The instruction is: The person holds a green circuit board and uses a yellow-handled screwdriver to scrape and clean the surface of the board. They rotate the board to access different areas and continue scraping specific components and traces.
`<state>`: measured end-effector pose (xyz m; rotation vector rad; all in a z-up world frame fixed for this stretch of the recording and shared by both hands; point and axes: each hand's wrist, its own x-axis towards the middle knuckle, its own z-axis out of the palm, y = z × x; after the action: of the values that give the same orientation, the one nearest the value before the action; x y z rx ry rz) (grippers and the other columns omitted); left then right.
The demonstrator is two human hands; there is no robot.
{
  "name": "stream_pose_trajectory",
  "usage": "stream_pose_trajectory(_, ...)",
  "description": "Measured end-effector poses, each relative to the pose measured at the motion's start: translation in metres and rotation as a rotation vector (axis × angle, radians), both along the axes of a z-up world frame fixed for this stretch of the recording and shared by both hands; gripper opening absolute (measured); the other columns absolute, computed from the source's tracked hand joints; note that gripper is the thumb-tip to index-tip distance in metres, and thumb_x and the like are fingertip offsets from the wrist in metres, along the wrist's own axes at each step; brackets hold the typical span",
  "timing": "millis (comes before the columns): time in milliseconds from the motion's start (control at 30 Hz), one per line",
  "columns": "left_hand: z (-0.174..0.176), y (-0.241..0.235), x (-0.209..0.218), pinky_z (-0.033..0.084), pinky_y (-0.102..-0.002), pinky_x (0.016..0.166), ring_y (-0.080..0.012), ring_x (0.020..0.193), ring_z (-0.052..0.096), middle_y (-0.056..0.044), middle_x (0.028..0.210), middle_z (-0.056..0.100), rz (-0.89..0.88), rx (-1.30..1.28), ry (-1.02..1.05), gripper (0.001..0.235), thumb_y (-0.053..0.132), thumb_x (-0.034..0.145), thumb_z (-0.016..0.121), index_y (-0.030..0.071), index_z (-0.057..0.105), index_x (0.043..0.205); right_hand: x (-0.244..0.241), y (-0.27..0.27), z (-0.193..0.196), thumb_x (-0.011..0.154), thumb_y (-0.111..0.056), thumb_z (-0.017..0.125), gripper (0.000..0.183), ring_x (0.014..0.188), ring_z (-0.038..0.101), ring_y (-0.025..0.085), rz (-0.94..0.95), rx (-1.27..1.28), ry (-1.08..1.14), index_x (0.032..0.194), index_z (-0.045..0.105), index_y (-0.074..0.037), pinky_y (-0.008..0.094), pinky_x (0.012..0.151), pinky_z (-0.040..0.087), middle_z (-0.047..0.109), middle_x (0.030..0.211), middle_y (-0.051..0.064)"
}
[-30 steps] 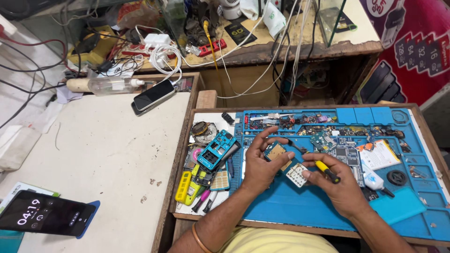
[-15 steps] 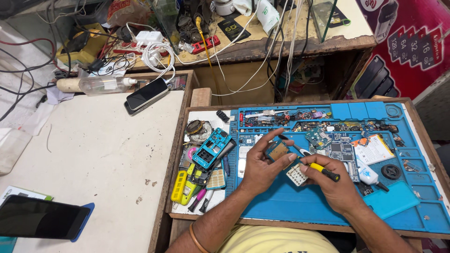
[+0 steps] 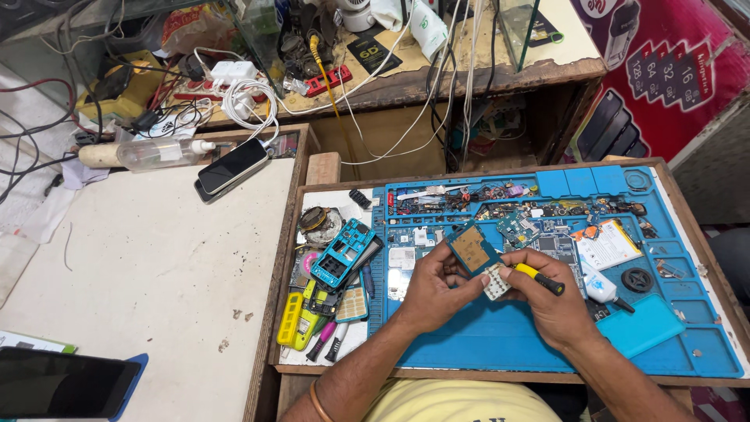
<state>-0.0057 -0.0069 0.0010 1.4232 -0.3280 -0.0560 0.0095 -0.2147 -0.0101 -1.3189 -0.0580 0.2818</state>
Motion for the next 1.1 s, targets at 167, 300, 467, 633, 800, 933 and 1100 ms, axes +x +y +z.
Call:
stream_pose_trajectory(167, -0.0016, -0.0004, 0.0024, 0.060, -0.020, 0.077, -0.0055, 0.094, 0.067, -0.006, 0.110, 0.070, 0.002, -0.090, 0.033, 0.044, 0.003, 0.093, 0.072, 0.002, 0.056, 0.134, -0.0038, 0.0053, 0.0067, 0.093, -0.010, 0.068, 0.024, 0.085, 0.072, 0.015, -0.002, -0.035, -0.032, 0.113, 0.069, 0.005, 0.033, 0.075, 0.063, 0.074, 0.099, 0.011)
stream_pose_trajectory(300, -0.0016, 0.0010, 0.0034, 0.059, -0.018, 0.073, -0.0051, 0.091, 0.068, -0.006, 0.109, 0.071, 0.013, -0.136, 0.066, 0.041, 0.002, 0.094, 0.070, 0.001, 0.057, 0.133, -0.0068, 0.0067, 0.0065, 0.092, -0.010, 0.069, 0.026, 0.085, 0.072, 0.015, 0.009, -0.095, -0.076, 0.113, 0.070, 0.005, 0.033, 0.074, 0.064, 0.073, 0.099, 0.010)
stream_pose_trajectory(467, 0.0024, -0.0008, 0.0019, 0.057, -0.018, 0.069, -0.0059, 0.089, 0.067, -0.008, 0.109, 0.070, 0.043, -0.130, 0.044, 0.042, -0.003, 0.091, 0.068, 0.000, 0.057, 0.132, -0.0075, 0.0083, 0.0052, 0.091, -0.008, 0.071, 0.026, 0.080, 0.072, 0.017, 0.021, -0.086, -0.071, 0.114, 0.070, 0.005, 0.032, 0.073, 0.062, 0.074, 0.096, 0.012)
stream_pose_trajectory(633, 0.0056, 0.0013, -0.0003, 0.060, -0.019, 0.072, -0.0079, 0.093, 0.069, -0.008, 0.111, 0.069, 0.036, -0.099, 0.051, 0.044, -0.004, 0.090, 0.065, 0.000, 0.055, 0.133, -0.0098, 0.0084, 0.0047, 0.091, -0.008, 0.070, 0.026, 0.080, 0.073, 0.017, 0.030, -0.111, -0.071, 0.113, 0.071, 0.005, 0.032, 0.073, 0.063, 0.074, 0.096, 0.012)
stream_pose_trajectory(800, 0.0069, 0.0007, -0.0007, 0.063, -0.020, 0.078, -0.0091, 0.099, 0.070, -0.008, 0.113, 0.068, 0.032, -0.121, 0.059, 0.046, -0.004, 0.088, 0.065, 0.001, 0.054, 0.133, -0.0087, 0.0096, 0.0024, 0.090, -0.008, 0.070, 0.026, 0.084, 0.072, 0.016, 0.023, -0.085, -0.089, 0.112, 0.070, 0.006, 0.033, 0.074, 0.064, 0.072, 0.100, 0.010)
stream_pose_trajectory(933, 0.0063, 0.0005, -0.0023, 0.061, -0.021, 0.076, -0.0094, 0.099, 0.069, -0.009, 0.113, 0.069, 0.056, -0.094, 0.043, 0.045, -0.003, 0.089, 0.067, 0.000, 0.055, 0.132, -0.0092, 0.0091, -0.0001, 0.090, -0.007, 0.070, 0.026, 0.084, 0.072, 0.016, 0.037, -0.114, -0.090, 0.113, 0.071, 0.006, 0.033, 0.074, 0.065, 0.071, 0.099, 0.011)
stream_pose_trajectory(1100, 0.0022, 0.0010, -0.0020, 0.062, -0.022, 0.079, -0.0102, 0.101, 0.069, -0.008, 0.113, 0.069, 0.053, -0.103, 0.035, 0.044, -0.002, 0.090, 0.068, 0.000, 0.055, 0.132, -0.0096, 0.0097, -0.0001, 0.089, -0.006, 0.070, 0.028, 0.086, 0.072, 0.015, 0.034, -0.112, -0.103, 0.114, 0.069, 0.006, 0.034, 0.074, 0.066, 0.071, 0.100, 0.010)
